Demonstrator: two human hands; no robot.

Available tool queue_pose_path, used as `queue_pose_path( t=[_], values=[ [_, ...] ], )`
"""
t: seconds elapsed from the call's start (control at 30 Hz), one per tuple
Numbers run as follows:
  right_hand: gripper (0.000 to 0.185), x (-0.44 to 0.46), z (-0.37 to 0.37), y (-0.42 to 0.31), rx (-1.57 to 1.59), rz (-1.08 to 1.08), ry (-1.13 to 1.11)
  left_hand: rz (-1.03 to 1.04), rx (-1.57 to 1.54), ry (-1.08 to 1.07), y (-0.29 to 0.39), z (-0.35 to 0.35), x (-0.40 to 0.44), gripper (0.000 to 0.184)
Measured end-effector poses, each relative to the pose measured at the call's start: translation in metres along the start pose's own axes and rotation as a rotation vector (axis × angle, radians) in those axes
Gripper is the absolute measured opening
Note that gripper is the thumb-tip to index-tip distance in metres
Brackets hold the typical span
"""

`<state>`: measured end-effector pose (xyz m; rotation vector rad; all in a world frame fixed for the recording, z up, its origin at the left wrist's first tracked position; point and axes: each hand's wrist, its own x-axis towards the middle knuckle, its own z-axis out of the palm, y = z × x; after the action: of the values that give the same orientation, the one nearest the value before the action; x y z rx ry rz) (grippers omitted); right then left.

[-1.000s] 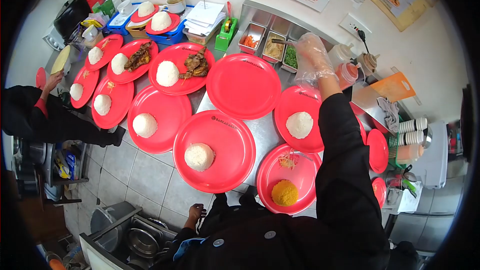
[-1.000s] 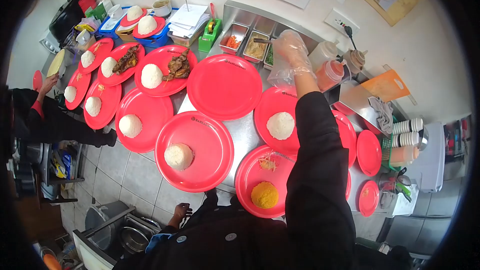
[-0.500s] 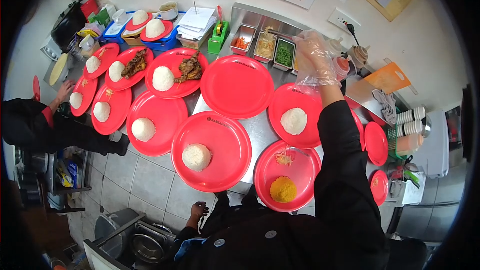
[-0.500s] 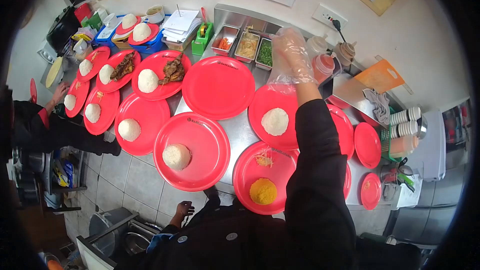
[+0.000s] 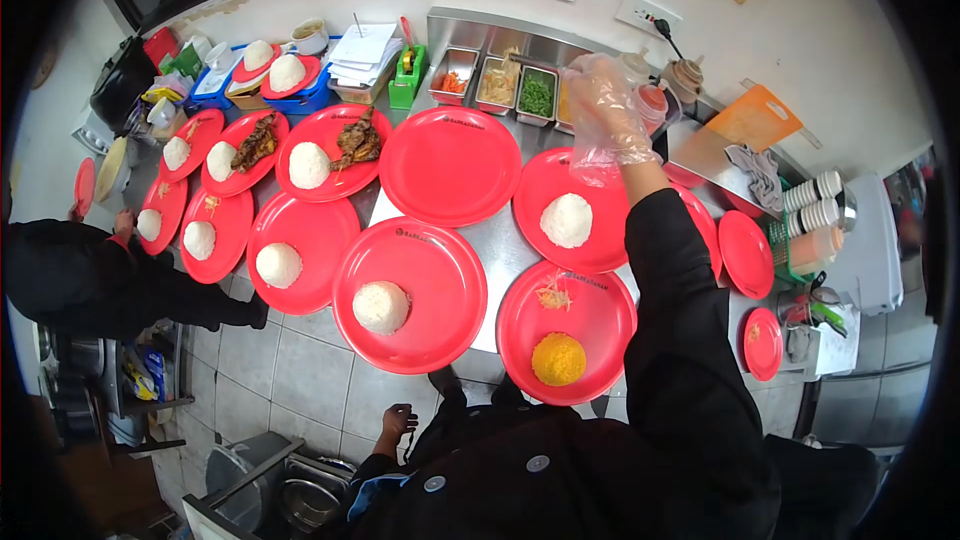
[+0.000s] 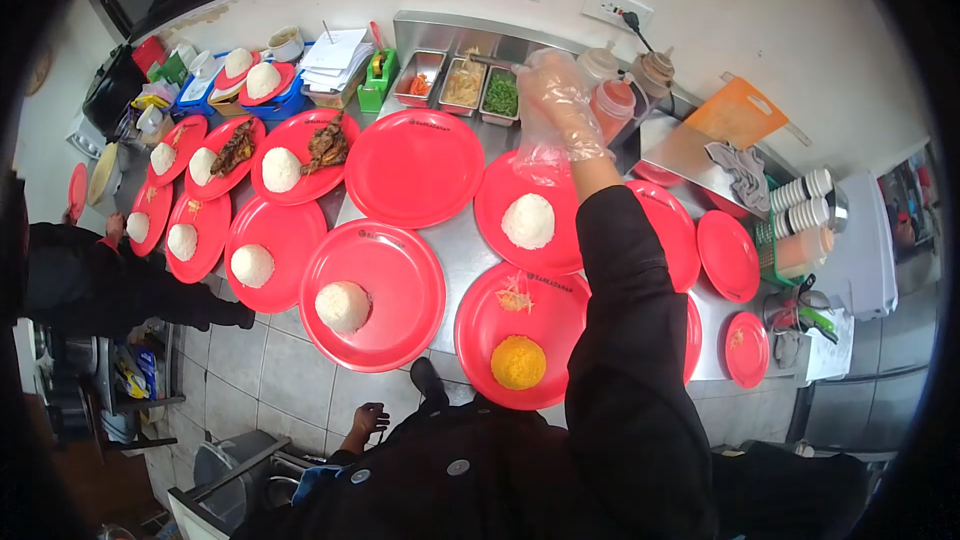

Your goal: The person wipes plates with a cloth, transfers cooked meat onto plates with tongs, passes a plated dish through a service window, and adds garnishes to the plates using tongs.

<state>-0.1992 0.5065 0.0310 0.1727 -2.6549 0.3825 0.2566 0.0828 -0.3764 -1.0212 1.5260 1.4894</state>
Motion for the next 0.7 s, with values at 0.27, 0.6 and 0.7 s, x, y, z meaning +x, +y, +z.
queue_pose_path(
  t=[0.27,0.6,0.7],
  values=[
    [0.029,-0.077,-0.147,-0.007,0.168,0.245,0.067,0.003,0.046,-0.023,0.009,0.005,0.004,0.029],
    [0.025,-0.221,-0.196,0.109,-0.224,0.353,-0.102,0.026,0.205,-0.108,0.026,0.029,0.014,0.027],
    [0.025,-0.244,-0.161,0.149,-0.342,0.380,-0.189,0.031,0.185,-0.138,0.037,0.035,0.014,0.027]
  ],
)
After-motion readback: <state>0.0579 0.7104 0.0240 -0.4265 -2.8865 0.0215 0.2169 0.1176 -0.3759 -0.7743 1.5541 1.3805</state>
